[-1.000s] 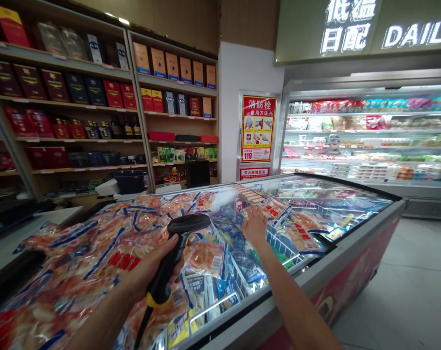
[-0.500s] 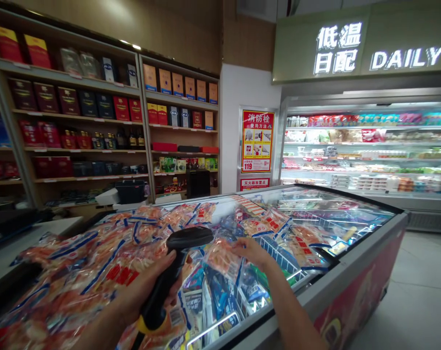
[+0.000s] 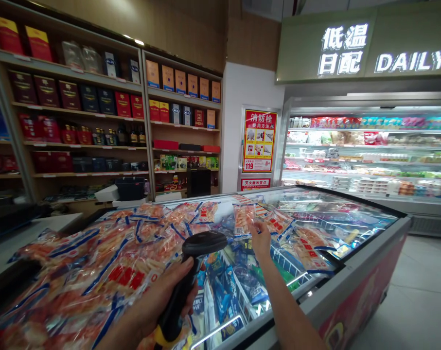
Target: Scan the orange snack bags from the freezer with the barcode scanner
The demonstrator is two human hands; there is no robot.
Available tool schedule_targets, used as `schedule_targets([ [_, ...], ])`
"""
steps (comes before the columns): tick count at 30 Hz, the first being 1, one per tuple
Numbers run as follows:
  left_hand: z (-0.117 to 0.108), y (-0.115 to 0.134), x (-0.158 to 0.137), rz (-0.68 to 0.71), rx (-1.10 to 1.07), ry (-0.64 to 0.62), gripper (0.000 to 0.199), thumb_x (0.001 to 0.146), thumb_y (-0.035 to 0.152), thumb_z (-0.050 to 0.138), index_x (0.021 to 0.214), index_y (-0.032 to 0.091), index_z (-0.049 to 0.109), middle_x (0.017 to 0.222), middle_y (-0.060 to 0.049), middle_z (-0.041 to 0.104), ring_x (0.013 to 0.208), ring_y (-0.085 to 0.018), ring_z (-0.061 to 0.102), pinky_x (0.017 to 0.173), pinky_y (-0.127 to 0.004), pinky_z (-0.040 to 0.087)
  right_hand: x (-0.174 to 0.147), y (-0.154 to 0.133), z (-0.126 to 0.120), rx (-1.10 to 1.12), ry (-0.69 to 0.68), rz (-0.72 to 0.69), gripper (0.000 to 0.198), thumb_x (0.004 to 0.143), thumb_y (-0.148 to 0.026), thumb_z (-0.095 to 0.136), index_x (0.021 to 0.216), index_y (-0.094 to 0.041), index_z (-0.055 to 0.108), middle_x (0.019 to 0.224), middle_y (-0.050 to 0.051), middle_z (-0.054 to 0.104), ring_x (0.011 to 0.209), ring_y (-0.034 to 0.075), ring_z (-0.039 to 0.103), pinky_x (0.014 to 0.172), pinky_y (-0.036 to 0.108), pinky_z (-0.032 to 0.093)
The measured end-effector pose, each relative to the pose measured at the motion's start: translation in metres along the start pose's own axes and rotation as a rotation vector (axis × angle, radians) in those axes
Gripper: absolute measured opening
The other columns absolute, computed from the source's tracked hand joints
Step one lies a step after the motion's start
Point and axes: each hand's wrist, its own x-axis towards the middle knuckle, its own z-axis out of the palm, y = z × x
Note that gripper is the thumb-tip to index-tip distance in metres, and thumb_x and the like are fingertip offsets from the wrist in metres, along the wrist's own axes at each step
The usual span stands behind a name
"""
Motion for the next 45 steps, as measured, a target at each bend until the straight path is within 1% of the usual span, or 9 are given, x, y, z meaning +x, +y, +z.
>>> schedule_targets([
  [8,0.000,0.001,-0.001,0.012,0.010,0.028,0.037,0.067,0.053,0.043,0.079,0.017,0.043,0.040,0.005,0.048,0.031,-0.007,0.040,0.039,-0.020,0.033,0.002,0.004,-0.004,-0.025,0.010,0.003,0.029,0.060,-0.041,0.052,0.072,-0.015,0.052,0.069,0.003,0.054,0.063,0.014,0.048,0.062,0.028,0.038],
  [15,-0.018,0.011,0.001,0.082,-0.029,0.042,0.040,0.069,0.052,0.042,0.084,0.016,0.046,0.040,0.005,0.047,0.032,-0.008,0.041,0.040,-0.022,0.034,0.038,0.026,-0.023,-0.485,0.088,-0.079,0.026,0.065,-0.038,0.045,0.074,-0.015,0.053,0.074,0.008,0.056,0.072,0.022,0.051,0.067,0.035,0.036],
  [19,-0.025,0.017,-0.003,0.087,-0.047,0.077,0.040,0.069,0.051,0.042,0.086,0.015,0.048,0.041,0.004,0.048,0.033,-0.008,0.041,0.041,-0.022,0.035,0.052,0.020,-0.030,-0.688,0.169,-0.077,0.030,0.067,-0.035,0.046,0.084,-0.013,0.055,0.089,0.013,0.055,0.087,0.027,0.048,0.071,0.038,0.035],
  [22,-0.028,0.019,-0.005,0.109,-0.057,0.106,0.039,0.069,0.050,0.042,0.086,0.016,0.048,0.041,0.005,0.047,0.033,-0.007,0.040,0.040,-0.021,0.034,0.045,0.002,-0.019,-0.694,0.193,-0.220,0.033,0.068,-0.034,0.046,0.094,-0.015,0.054,0.107,0.013,0.049,0.101,0.028,0.040,0.082,0.042,0.029],
  [25,-0.029,0.020,-0.005,0.114,-0.055,0.116,0.037,0.069,0.050,0.043,0.083,0.016,0.048,0.041,0.005,0.047,0.033,-0.007,0.041,0.039,-0.020,0.034,0.024,-0.022,0.007,-0.503,-0.116,-0.412,0.031,0.070,-0.030,0.043,0.094,-0.015,0.055,0.103,0.009,0.053,0.098,0.022,0.044,0.086,0.037,0.030],
  [29,-0.029,0.022,-0.007,0.106,-0.046,0.116,0.036,0.068,0.051,0.044,0.075,0.016,0.047,0.041,0.005,0.047,0.033,-0.007,0.041,0.039,-0.020,0.034,-0.004,-0.053,0.053,-0.232,-0.679,-0.439,0.042,0.066,-0.018,0.043,0.107,-0.021,0.050,0.106,0.004,0.055,0.095,0.017,0.049,0.084,0.032,0.036],
  [32,-0.028,0.024,-0.008,0.112,-0.049,0.120,0.038,0.068,0.052,0.043,0.076,0.016,0.048,0.041,0.005,0.046,0.033,-0.007,0.040,0.040,-0.020,0.034,-0.011,-0.067,0.084,-0.153,-0.922,-0.440,0.044,0.058,-0.013,0.048,0.100,-0.025,0.055,0.096,-0.001,0.060,0.086,0.017,0.053,0.076,0.028,0.040],
  [36,-0.029,0.025,-0.008,0.099,-0.068,0.092,0.039,0.069,0.052,0.042,0.083,0.016,0.048,0.041,0.005,0.047,0.032,-0.007,0.040,0.040,-0.021,0.034,-0.008,-0.067,0.097,-0.240,-1.027,-0.348,0.018,0.052,-0.017,0.055,0.068,-0.022,0.063,0.059,-0.004,0.061,0.058,0.015,0.053,0.054,0.024,0.041],
  [45,-0.029,0.021,-0.006,0.082,-0.094,0.057,0.040,0.070,0.051,0.041,0.086,0.015,0.048,0.041,0.005,0.048,0.032,-0.007,0.041,0.040,-0.020,0.033,-0.017,-0.053,0.046,-0.049,-1.062,-0.070,0.019,0.053,-0.025,0.060,0.071,-0.018,0.055,0.066,-0.003,0.057,0.062,0.011,0.051,0.055,0.021,0.039],
])
